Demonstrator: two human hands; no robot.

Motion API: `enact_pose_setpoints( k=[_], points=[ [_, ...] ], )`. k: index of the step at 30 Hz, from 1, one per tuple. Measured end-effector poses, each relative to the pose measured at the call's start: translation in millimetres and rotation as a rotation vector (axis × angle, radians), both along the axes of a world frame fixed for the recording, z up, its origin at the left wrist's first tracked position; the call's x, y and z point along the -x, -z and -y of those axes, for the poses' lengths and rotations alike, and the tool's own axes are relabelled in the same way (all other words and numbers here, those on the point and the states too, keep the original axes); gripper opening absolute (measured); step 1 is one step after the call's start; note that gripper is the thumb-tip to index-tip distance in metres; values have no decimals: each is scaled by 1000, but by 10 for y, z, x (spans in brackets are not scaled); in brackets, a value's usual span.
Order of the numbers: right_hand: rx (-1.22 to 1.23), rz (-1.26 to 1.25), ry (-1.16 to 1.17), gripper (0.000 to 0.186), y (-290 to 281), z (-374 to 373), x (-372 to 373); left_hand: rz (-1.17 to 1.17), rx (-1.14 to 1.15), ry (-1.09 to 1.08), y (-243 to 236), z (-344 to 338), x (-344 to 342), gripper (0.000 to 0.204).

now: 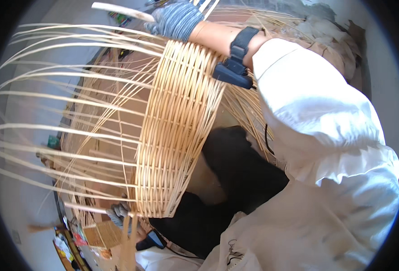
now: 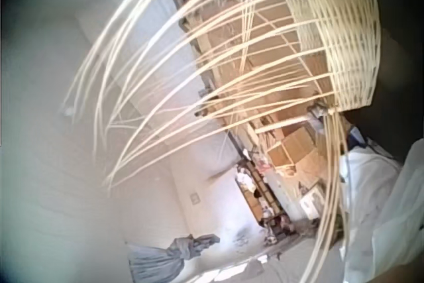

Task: Weave a basket using bamboo or wooden strips, including measuring with a tape measure.

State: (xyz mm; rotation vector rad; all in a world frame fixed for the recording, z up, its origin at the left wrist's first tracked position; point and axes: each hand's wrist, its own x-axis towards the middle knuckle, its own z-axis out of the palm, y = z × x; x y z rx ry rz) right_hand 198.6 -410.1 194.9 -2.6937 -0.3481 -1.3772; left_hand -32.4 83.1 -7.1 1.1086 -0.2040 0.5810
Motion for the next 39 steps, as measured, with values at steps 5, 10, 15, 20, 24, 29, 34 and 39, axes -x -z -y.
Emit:
enact_pose_setpoints(
  k=[5, 10, 15, 20, 24, 29, 34, 39],
  points=[
    [-239, -153, -56, 28, 48, -49, 402, -511, -44, -63, -663, 476, 354, 21],
    [150, 378, 41, 16, 424, -45, 325, -235, -131, 70, -307, 355, 294, 29],
    [-66, 57, -25, 25, 364, -75, 467, 34, 262, 274, -26, 282, 341, 35],
    [-59, -21, -31, 23, 483, -52, 181, -49, 437, 323, -272, 367, 321, 41],
    [-167, -600, 100, 49, 718, -115, -57, -289, 331, 155, -457, 433, 177, 38],
    [-304, -1028, 168, 50, 1448, -58, -275, -491, 413, 332, -102, 80, -195, 30],
    [-277, -1002, 284, 51, 1557, -51, -468, -676, 394, 169, -109, 332, -487, 25],
    [-69, -653, 67, 36, 1751, -113, -343, -716, 367, 43, -48, 544, -514, 21]
  ],
)
